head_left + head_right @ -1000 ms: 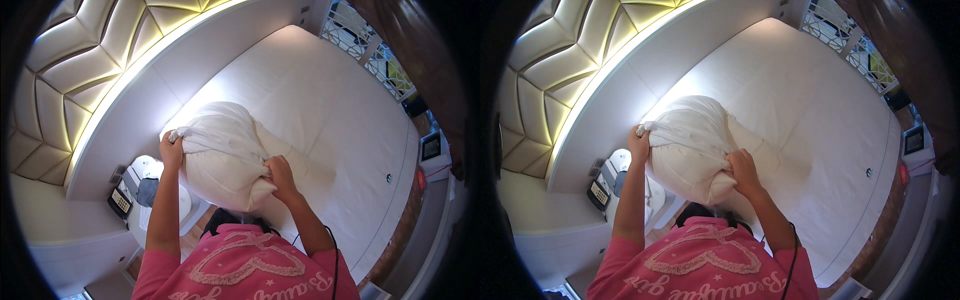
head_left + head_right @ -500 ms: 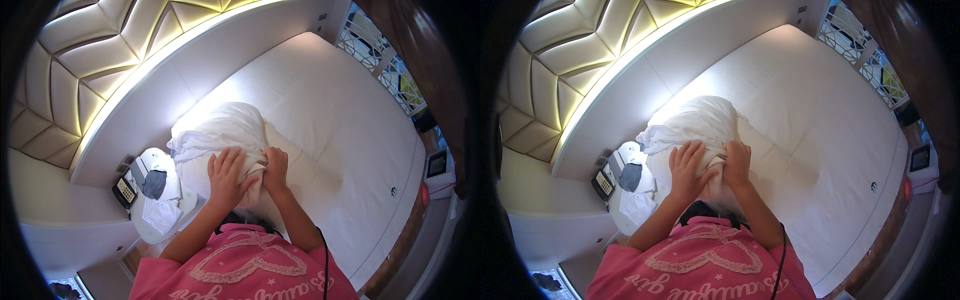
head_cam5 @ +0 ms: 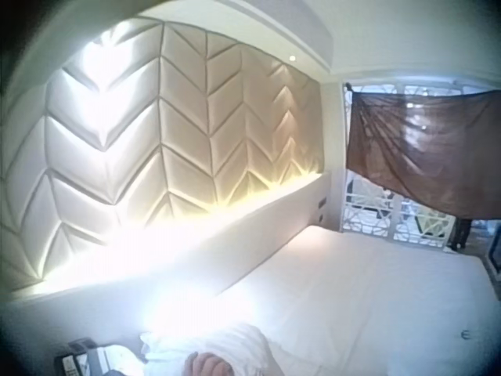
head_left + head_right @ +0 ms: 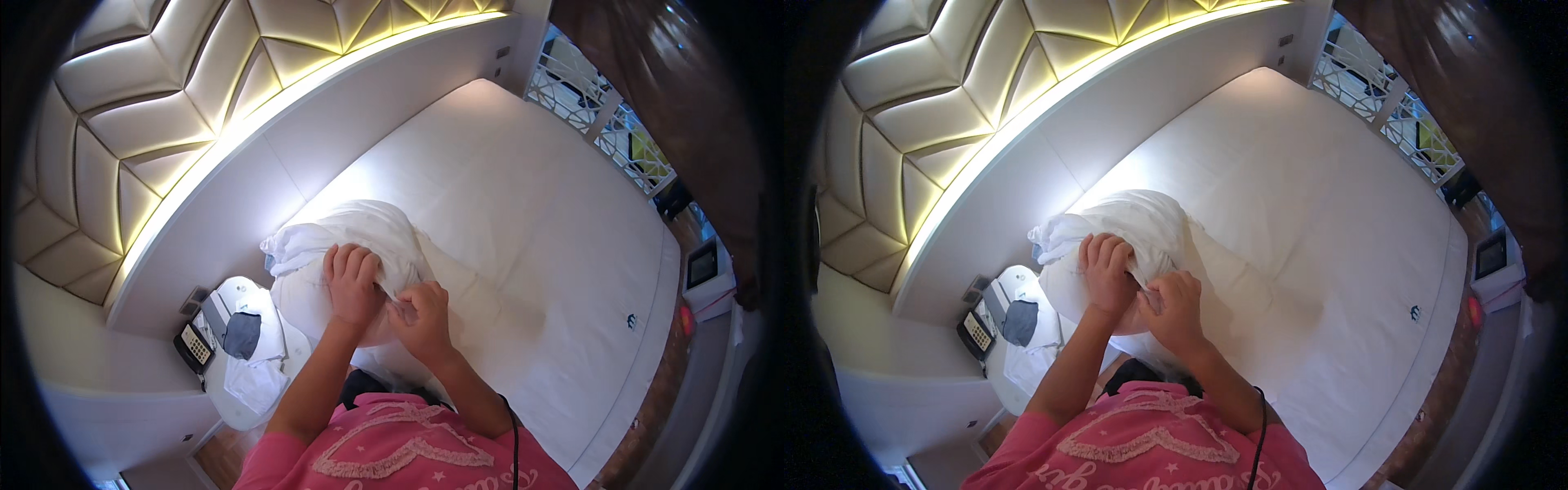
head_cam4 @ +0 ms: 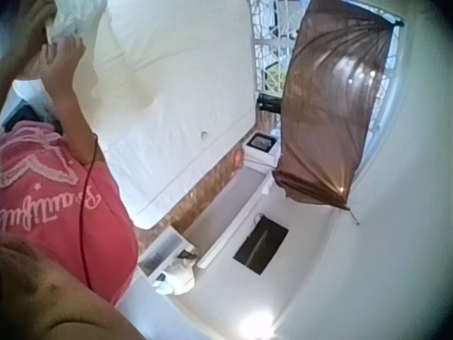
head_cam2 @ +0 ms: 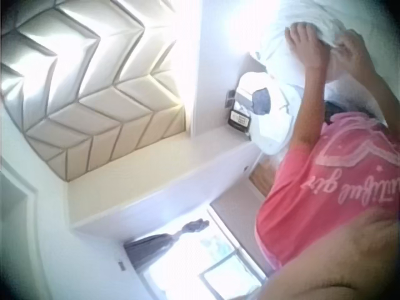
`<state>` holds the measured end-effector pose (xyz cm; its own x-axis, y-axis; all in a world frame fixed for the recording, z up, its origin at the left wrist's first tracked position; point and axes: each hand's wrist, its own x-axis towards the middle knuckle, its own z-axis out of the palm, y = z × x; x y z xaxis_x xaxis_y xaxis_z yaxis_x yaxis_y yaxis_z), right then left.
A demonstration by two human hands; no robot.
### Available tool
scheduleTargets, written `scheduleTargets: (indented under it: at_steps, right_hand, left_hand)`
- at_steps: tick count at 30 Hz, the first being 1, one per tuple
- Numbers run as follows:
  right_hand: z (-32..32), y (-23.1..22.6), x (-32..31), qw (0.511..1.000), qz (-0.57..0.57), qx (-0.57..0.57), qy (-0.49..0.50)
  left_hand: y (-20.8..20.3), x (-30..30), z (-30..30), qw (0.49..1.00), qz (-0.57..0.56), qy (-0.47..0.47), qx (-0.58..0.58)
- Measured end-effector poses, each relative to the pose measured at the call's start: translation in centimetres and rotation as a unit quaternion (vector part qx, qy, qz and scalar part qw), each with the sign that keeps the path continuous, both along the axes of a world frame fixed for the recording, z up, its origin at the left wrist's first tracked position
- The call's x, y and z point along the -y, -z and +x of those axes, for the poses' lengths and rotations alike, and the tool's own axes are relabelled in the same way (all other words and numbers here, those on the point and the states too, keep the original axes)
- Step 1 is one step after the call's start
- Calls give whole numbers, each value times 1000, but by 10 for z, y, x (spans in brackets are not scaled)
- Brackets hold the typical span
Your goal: The person inserts a white pillow into a white pillowcase on a bed. They repeatedly adjust the pillow and case, tuck the corners, and smooth the surface to fit the pillow inside.
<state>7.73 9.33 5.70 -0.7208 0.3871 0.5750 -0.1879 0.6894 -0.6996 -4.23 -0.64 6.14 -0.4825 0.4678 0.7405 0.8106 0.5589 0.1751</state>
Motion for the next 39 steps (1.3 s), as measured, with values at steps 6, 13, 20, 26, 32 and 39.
scheduleTargets:
  at_steps: [6, 13, 20, 26, 32, 39]
  right_hand:
    - [-11, 17, -22, 993, 49, 22, 101]
    - [12, 26, -44, 976, -77, 196, 64]
    - [25, 40, -48, 988, -3, 151, 40]
    - [17, 50, -33, 992, 42, 92, 82]
    - [33, 32, -30, 996, 20, 33, 86]
    - [30, 28, -41, 994, -60, 89, 37]
  left_hand:
    - [-5, -13, -22, 988, -67, 110, 89]
    - [17, 7, 8, 970, -81, 197, 114]
    - [27, 19, 31, 975, -49, 192, 102]
    - [26, 15, 41, 977, -31, 168, 131]
    - [5, -2, 38, 985, -15, 151, 86]
    - [6, -8, 23, 968, -9, 213, 133]
